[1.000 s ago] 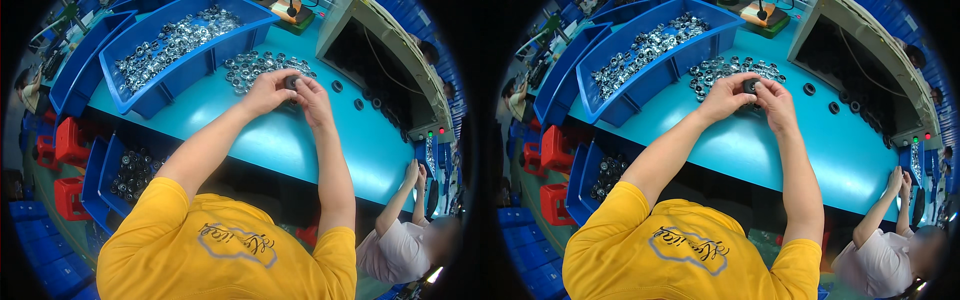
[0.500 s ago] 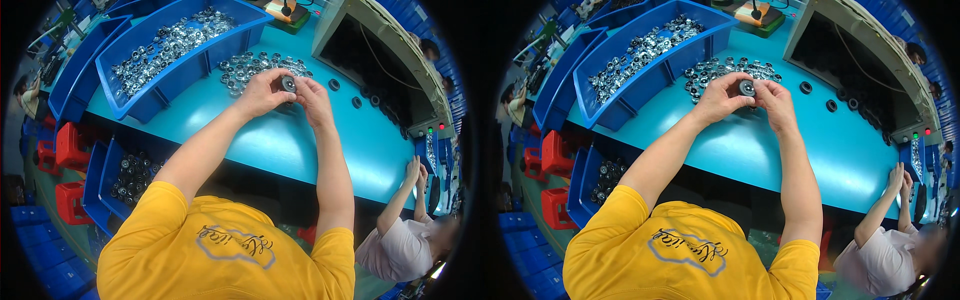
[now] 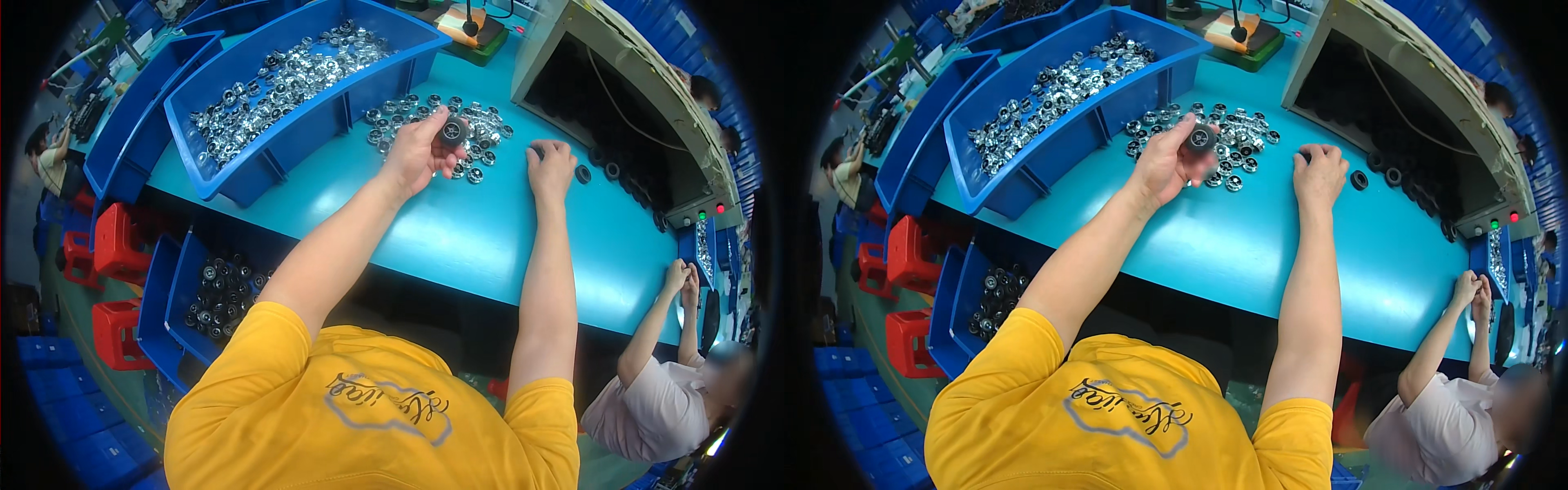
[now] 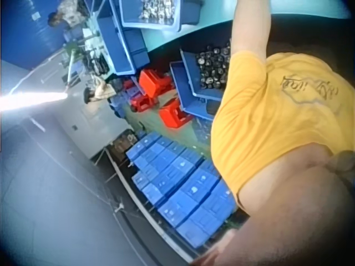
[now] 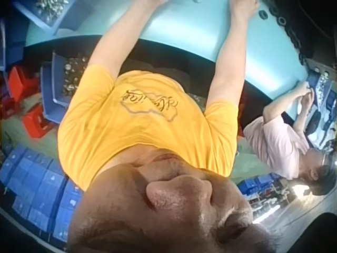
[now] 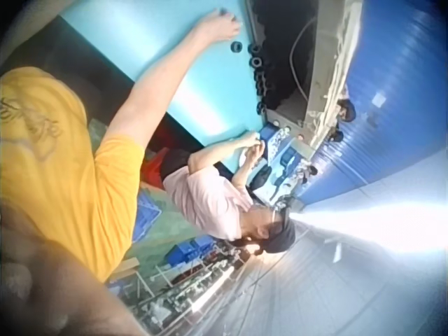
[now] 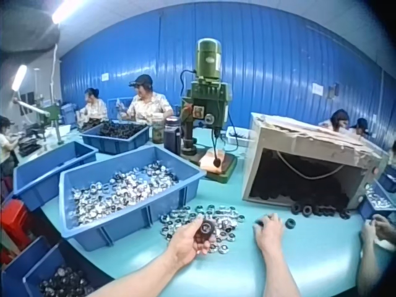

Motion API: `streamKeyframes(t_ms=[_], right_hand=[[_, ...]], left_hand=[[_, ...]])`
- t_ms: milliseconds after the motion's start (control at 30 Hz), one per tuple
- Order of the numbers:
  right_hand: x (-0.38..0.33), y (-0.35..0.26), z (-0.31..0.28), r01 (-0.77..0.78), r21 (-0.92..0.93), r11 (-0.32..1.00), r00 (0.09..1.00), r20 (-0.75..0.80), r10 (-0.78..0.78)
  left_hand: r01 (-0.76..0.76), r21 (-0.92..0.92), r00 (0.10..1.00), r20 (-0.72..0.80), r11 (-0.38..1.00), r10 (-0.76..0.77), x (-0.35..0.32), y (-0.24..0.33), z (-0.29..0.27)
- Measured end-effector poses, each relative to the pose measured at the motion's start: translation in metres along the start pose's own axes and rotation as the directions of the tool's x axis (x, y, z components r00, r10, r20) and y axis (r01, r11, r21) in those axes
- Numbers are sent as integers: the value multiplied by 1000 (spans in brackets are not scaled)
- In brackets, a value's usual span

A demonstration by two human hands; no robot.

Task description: Assembling small toy wheels by manually inserting metal bearings into rubber tires.

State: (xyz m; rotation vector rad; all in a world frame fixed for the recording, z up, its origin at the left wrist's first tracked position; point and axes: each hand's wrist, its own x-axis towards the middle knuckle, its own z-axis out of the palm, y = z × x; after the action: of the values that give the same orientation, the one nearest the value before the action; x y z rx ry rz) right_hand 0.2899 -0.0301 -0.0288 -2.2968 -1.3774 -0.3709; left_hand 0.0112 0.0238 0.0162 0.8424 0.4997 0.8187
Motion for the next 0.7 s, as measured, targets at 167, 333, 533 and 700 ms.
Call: streamKeyframes(t_ms=[167,333,533,700], right_hand=[[0,3,-1,-24,7,1000,1000,-7,24],[5,5,6,-41,186,982,988,-141,68],[16,12,11,-109,532,840,982,-71,173],[11,-6,-21,-242,952,188,952,195,238]], left_hand=[[15,35,999,-49,999,-13,-2,0,1],[9,28,999,-43,1000,-8,-1,-1,3],[-26,69,997,-64,997,30,-16,10,9],[-278,551,937,-24,787,348,-133,55,-33]])
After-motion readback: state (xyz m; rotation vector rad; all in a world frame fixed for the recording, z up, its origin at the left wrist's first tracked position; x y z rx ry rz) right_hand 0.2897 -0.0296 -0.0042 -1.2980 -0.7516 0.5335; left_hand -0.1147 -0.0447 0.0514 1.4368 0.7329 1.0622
